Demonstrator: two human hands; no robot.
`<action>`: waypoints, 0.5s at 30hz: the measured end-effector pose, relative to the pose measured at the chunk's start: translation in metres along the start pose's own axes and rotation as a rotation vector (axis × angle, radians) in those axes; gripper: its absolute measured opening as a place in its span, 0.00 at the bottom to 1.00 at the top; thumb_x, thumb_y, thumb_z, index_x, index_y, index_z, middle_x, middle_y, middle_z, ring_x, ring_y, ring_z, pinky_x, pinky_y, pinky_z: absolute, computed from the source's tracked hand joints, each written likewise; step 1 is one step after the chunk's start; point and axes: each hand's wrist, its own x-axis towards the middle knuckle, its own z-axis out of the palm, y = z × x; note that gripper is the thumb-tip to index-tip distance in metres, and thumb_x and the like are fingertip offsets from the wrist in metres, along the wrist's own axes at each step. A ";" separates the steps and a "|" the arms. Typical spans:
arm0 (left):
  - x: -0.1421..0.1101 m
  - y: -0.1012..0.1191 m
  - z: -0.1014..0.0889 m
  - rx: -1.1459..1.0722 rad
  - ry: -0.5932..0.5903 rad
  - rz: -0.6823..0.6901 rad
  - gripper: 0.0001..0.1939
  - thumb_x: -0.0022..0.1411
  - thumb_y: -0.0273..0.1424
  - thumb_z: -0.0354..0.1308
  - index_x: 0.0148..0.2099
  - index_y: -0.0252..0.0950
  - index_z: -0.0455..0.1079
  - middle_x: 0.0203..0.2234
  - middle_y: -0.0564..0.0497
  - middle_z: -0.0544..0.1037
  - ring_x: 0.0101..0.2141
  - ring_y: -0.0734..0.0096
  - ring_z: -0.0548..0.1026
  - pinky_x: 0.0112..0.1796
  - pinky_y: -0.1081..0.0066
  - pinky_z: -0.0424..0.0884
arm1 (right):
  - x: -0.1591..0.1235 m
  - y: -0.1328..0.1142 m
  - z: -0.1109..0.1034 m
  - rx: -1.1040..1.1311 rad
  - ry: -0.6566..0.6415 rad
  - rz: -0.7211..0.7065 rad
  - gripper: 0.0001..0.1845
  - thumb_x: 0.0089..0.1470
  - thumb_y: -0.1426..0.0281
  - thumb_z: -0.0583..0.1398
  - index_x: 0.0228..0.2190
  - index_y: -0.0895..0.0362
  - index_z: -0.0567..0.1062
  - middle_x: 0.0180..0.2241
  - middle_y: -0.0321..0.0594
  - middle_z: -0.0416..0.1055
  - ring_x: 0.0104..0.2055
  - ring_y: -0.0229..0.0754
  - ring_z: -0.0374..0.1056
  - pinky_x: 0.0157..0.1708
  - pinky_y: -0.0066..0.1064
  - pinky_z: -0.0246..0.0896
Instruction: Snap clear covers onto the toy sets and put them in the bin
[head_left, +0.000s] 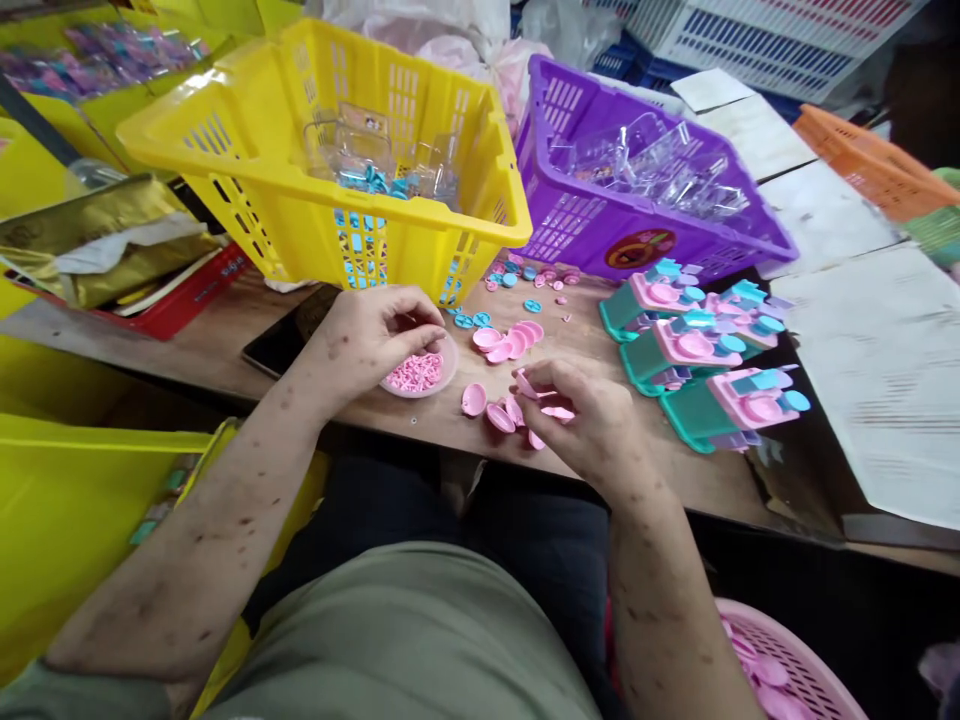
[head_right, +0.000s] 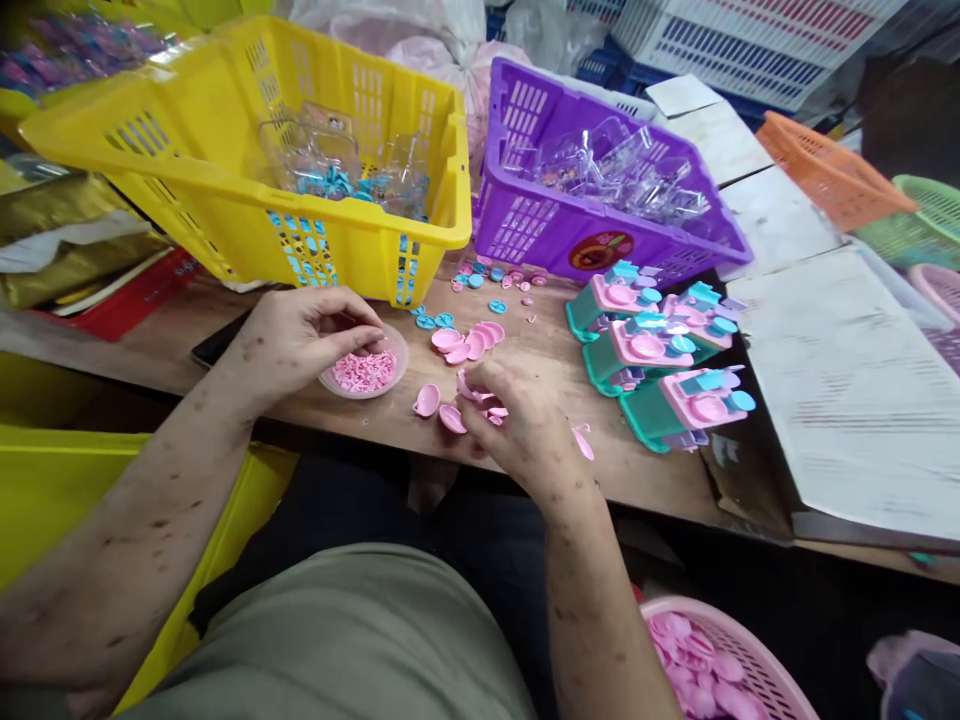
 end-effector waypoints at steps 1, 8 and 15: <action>-0.002 0.004 0.002 -0.114 0.016 -0.043 0.08 0.66 0.36 0.72 0.41 0.37 0.86 0.38 0.46 0.89 0.40 0.62 0.86 0.45 0.65 0.81 | -0.004 -0.005 0.001 0.030 0.010 -0.015 0.05 0.70 0.72 0.66 0.45 0.52 0.82 0.43 0.41 0.85 0.43 0.46 0.83 0.42 0.38 0.82; -0.021 0.032 0.012 -0.475 -0.107 -0.278 0.16 0.55 0.40 0.84 0.43 0.38 0.90 0.44 0.43 0.91 0.45 0.54 0.89 0.48 0.61 0.86 | -0.023 -0.023 0.014 0.157 0.178 -0.138 0.10 0.70 0.73 0.67 0.48 0.47 0.87 0.51 0.42 0.86 0.49 0.45 0.85 0.47 0.38 0.83; -0.026 0.029 0.026 -0.346 -0.038 -0.191 0.15 0.61 0.40 0.77 0.46 0.37 0.89 0.44 0.44 0.90 0.44 0.58 0.87 0.49 0.63 0.84 | -0.028 -0.027 0.017 0.202 0.252 -0.117 0.06 0.66 0.73 0.72 0.43 0.49 0.88 0.46 0.41 0.87 0.46 0.44 0.84 0.48 0.38 0.83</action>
